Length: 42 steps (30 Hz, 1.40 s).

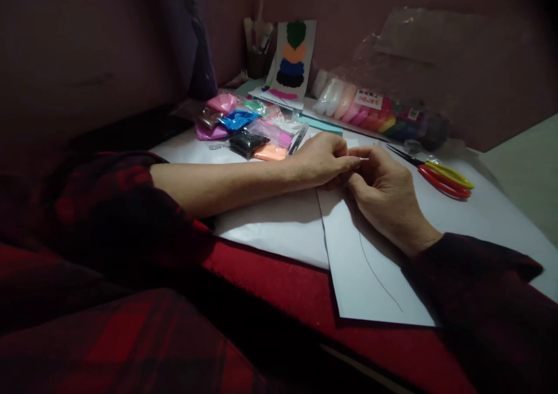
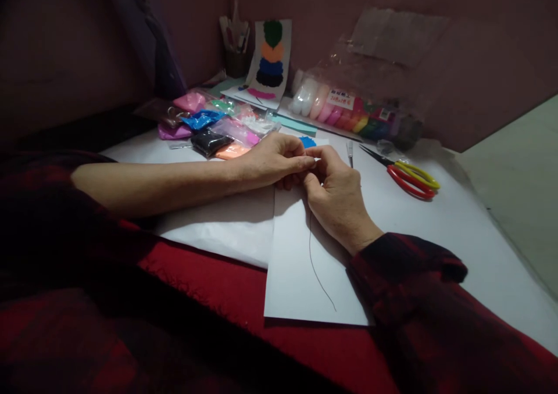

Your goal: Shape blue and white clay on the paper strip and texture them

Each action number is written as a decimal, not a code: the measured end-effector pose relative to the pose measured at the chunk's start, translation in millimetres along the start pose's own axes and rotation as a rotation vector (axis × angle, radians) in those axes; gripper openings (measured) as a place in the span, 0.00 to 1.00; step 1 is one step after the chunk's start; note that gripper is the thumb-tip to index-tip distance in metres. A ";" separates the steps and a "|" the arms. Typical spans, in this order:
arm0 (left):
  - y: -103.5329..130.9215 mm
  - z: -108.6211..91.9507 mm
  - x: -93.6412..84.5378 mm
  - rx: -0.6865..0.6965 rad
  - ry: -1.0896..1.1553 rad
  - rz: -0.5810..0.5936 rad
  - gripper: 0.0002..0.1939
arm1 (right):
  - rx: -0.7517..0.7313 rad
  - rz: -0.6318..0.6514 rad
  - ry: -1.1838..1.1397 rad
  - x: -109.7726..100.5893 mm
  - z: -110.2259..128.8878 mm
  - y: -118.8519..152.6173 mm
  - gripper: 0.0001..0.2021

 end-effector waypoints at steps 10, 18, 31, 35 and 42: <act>1.8 -4.7 -1.9 -0.012 -0.056 0.001 0.11 | 0.021 0.009 -0.018 -0.2 -3.6 0.6 0.11; 0.5 -3.2 -0.9 -0.041 -0.051 0.001 0.11 | 0.036 0.014 -0.005 0.3 -3.0 0.3 0.11; -1.3 -0.5 1.3 -0.009 -0.034 0.009 0.10 | 0.029 0.006 0.009 -0.6 -2.4 -0.3 0.10; -0.9 -0.7 0.8 -0.011 -0.031 0.004 0.10 | 0.032 0.004 -0.003 -0.4 -2.2 -0.2 0.10; -1.4 0.0 1.3 0.012 -0.018 0.002 0.10 | 0.032 0.008 -0.004 -0.1 -3.0 0.3 0.10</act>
Point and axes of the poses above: each hand's wrist, its own y-axis away from the middle knuckle, its own x-axis out of the palm, z = x × y, the point moved 7 cm from there along -y, towards the middle knuckle, and after that the axes turned 5 degrees about -y, right-handed, at the moved point
